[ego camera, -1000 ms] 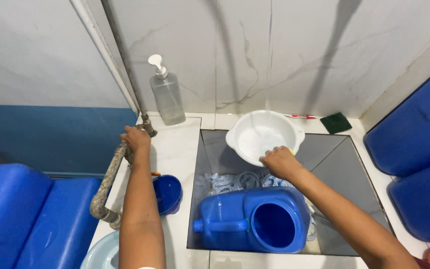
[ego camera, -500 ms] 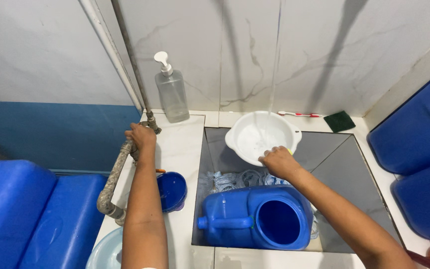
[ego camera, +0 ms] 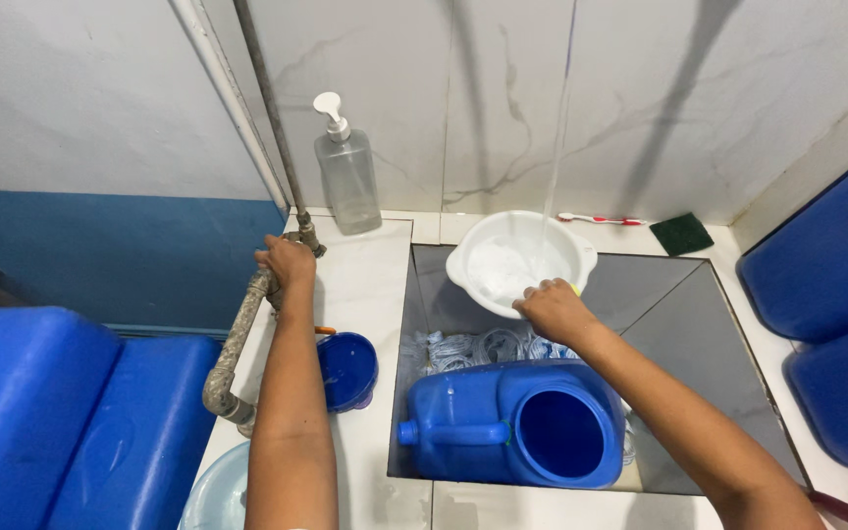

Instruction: The person scrubs the exterior of a large blue plastic container with a yellow sponge, rinses it under a tap, and secures the cap. The person then uses scissors to cut a label off the container before scrubbing and rinsing it again.

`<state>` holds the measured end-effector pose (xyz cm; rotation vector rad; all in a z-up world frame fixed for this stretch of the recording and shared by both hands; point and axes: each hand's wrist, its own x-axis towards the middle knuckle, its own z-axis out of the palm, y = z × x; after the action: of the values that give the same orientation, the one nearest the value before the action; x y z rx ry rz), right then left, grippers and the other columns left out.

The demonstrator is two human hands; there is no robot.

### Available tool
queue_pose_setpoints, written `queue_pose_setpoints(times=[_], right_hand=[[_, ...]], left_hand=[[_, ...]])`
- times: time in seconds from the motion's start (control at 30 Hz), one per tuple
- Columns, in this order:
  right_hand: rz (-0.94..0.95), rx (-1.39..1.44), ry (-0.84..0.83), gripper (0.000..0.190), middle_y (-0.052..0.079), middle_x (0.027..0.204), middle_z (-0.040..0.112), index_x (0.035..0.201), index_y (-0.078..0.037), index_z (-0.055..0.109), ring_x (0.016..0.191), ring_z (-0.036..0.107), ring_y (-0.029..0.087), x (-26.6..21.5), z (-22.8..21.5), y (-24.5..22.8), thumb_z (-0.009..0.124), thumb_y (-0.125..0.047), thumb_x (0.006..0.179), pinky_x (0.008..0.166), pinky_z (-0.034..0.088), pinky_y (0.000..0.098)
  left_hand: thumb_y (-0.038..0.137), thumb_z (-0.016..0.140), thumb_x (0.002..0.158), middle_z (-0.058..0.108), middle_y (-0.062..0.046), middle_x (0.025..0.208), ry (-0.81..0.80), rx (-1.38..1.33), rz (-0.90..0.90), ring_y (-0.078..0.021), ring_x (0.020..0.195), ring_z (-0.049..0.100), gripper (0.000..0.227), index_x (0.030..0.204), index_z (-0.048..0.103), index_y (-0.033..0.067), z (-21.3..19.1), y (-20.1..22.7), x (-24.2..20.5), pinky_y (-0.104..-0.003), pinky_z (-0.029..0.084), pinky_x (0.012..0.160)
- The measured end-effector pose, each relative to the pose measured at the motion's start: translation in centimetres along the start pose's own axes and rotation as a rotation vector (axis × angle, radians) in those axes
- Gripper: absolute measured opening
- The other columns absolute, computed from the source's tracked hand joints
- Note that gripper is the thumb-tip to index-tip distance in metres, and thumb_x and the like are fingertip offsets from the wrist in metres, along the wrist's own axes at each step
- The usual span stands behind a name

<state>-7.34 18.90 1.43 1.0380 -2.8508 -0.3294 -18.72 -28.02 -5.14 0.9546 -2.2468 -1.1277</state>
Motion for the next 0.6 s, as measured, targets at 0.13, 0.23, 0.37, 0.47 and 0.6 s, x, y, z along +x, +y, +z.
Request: queue_pose_setpoints(times=[0.13, 0.23, 0.37, 0.47, 0.6], right_hand=[[0.01, 0.012, -0.009, 0.027, 0.008, 0.093, 0.073, 0.103, -0.017, 0.077, 0.09, 0.07, 0.03, -0.6, 0.5, 0.4, 0.063, -0.008, 0.081, 0.079, 0.053, 0.0456], [0.022, 0.01, -0.012, 0.024, 0.008, 0.093, 0.072, 0.101, -0.017, 0.076, 0.09, 0.07, 0.031, -1.3, 0.8, 0.6, 0.063, -0.009, 0.083, 0.08, 0.053, 0.0458], [0.043, 0.028, -0.013, 0.028, 0.007, 0.094, 0.072, 0.103, -0.018, 0.076, 0.09, 0.07, 0.03, -2.2, 1.4, 0.8, 0.064, -0.007, 0.081, 0.079, 0.054, 0.0457], [0.047, 0.064, -0.024, 0.031, 0.008, 0.094, 0.072, 0.104, -0.017, 0.076, 0.09, 0.069, 0.031, -3.0, 1.9, 1.1, 0.069, -0.014, 0.074, 0.078, 0.053, 0.0457], [0.059, 0.055, -0.047, 0.023, 0.008, 0.094, 0.072, 0.102, -0.018, 0.077, 0.09, 0.069, 0.031, -3.8, 2.9, 1.4, 0.066, -0.015, 0.082, 0.079, 0.053, 0.0461]], left_hand=[[0.006, 0.061, 0.093, 0.031, -0.034, 0.14, -0.041, 0.003, -0.032, -0.0472, 0.133, 0.037, 0.041, 0.13, 0.049, -0.0063, -0.5, 0.5, -0.1, -0.053, 0.048, 0.102], [0.005, 0.06, 0.095, 0.034, -0.034, 0.139, 0.002, 0.013, 0.009, -0.0479, 0.132, 0.038, 0.039, 0.132, 0.052, -0.0025, -0.4, 0.6, -0.2, -0.056, 0.044, 0.106], [0.006, 0.06, 0.095, 0.036, -0.032, 0.138, 0.005, 0.029, 0.016, -0.0472, 0.134, 0.038, 0.039, 0.133, 0.052, -0.0019, -0.2, 0.2, 0.0, -0.055, 0.046, 0.105], [0.009, 0.058, 0.098, 0.038, -0.031, 0.137, 0.019, 0.036, 0.03, -0.0461, 0.132, 0.038, 0.039, 0.135, 0.051, -0.0012, -0.1, 0.0, 0.2, -0.055, 0.045, 0.105], [0.008, 0.055, 0.1, 0.039, -0.03, 0.135, 0.031, 0.03, 0.073, -0.0452, 0.131, 0.039, 0.04, 0.138, 0.049, -0.0023, -0.2, 0.1, 0.0, -0.055, 0.046, 0.102]])
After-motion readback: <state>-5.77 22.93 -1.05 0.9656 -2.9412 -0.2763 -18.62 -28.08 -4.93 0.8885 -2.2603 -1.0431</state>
